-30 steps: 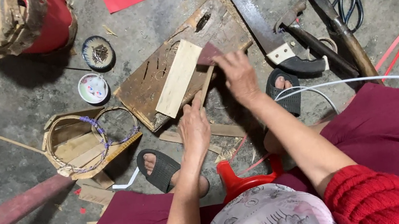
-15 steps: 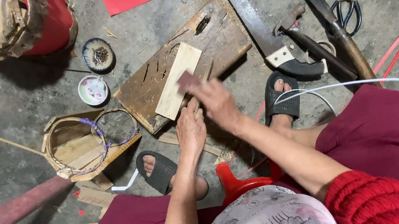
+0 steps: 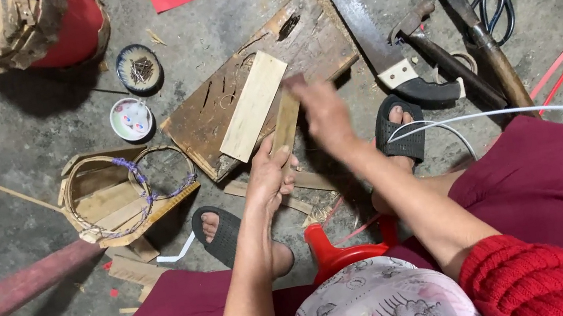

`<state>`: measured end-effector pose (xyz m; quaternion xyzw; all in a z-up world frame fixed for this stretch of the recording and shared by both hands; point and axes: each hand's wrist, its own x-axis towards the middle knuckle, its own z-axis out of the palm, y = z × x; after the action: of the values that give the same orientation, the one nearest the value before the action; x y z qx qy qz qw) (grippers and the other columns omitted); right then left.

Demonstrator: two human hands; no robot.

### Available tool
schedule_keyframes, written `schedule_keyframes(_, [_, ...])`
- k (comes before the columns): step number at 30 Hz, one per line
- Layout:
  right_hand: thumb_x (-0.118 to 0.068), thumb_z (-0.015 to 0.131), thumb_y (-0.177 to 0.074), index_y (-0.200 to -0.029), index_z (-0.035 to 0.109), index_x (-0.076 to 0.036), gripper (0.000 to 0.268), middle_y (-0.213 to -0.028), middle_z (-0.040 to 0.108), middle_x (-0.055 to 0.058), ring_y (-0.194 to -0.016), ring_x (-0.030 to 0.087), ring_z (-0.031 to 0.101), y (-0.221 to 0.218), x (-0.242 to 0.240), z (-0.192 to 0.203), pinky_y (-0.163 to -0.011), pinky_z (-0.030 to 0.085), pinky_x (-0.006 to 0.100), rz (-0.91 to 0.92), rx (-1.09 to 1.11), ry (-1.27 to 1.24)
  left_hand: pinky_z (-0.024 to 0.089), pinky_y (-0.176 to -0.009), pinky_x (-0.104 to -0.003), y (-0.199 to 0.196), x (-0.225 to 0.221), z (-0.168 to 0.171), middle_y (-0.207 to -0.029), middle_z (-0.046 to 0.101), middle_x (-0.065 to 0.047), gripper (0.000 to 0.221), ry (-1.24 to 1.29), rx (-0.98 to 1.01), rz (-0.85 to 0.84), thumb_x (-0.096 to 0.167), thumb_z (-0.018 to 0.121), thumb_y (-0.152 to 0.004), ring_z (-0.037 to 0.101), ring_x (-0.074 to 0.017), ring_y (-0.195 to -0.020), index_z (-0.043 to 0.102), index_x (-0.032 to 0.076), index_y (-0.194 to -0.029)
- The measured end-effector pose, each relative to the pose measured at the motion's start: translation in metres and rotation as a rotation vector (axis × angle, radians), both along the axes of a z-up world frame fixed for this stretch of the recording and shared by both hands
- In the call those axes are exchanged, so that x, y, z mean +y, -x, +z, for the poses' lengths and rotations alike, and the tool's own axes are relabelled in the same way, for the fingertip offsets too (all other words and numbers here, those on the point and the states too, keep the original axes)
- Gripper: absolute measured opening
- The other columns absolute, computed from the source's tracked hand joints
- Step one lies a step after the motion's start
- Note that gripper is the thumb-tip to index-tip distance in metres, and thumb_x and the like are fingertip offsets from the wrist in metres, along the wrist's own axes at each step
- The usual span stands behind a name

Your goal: Final sanding and shaping of a wooden instrument component using sandpaper and a curved blade.

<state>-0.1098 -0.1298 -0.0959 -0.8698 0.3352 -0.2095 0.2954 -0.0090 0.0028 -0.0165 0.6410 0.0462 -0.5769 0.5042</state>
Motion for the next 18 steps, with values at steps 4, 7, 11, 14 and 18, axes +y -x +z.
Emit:
schedule_keyframes(4, [0.002, 0.066, -0.085, -0.134, 0.061, -0.013, 0.052, -0.100, 0.055, 0.003, -0.095, 0.026, 0.054, 0.001, 0.035, 0.005, -0.082, 0.052, 0.037, 0.190, 0.109, 0.066, 0.034, -0.022, -0.018, -0.006, 0.001, -0.003, -0.071, 0.059, -0.016, 0.047, 0.037, 0.062, 0.019, 0.009, 0.050, -0.103, 0.046, -0.0120, -0.039, 0.044, 0.011, -0.150])
schedule_keyframes(7, [0.017, 0.086, -0.055, -0.130, 0.061, 0.002, 0.081, -0.097, 0.060, 0.017, -0.088, 0.034, 0.058, -0.006, -0.007, -0.046, -0.069, 0.057, 0.041, 0.159, 0.165, 0.174, 0.033, -0.023, -0.016, -0.006, -0.001, 0.011, -0.072, 0.058, -0.015, 0.048, -0.001, 0.037, 0.010, 0.008, 0.048, -0.103, 0.045, -0.0105, -0.040, 0.044, 0.010, -0.150])
schedule_keyframes(11, [0.014, 0.076, -0.069, -0.134, 0.062, -0.001, 0.068, -0.100, 0.056, 0.007, -0.091, 0.023, 0.054, -0.007, -0.002, -0.034, -0.067, 0.053, 0.031, 0.055, 0.264, 0.102, 0.033, -0.023, -0.016, -0.005, -0.002, 0.012, -0.073, 0.059, -0.015, 0.049, -0.010, 0.005, -0.013, 0.008, 0.048, -0.103, 0.045, -0.0096, -0.040, 0.043, 0.009, -0.151])
schedule_keyframes(14, [0.019, 0.082, -0.060, -0.131, 0.062, 0.007, 0.075, -0.102, 0.063, 0.019, -0.092, 0.034, 0.058, -0.007, 0.022, -0.010, -0.069, 0.055, 0.041, 0.180, 0.230, 0.068, 0.033, -0.022, -0.016, -0.010, -0.001, 0.010, -0.073, 0.058, -0.015, 0.047, -0.014, 0.037, 0.008, 0.008, 0.049, -0.103, 0.044, -0.0105, -0.039, 0.046, 0.010, -0.149])
schedule_keyframes(18, [0.014, 0.077, -0.061, -0.134, 0.061, -0.001, 0.076, -0.103, 0.057, 0.010, -0.093, 0.030, 0.055, -0.015, -0.002, -0.023, -0.070, 0.056, 0.037, 0.152, 0.241, 0.093, 0.032, -0.022, -0.016, -0.009, 0.000, 0.008, -0.073, 0.058, -0.015, 0.048, -0.020, 0.011, -0.006, 0.009, 0.050, -0.102, 0.044, -0.0101, -0.039, 0.045, 0.009, -0.150])
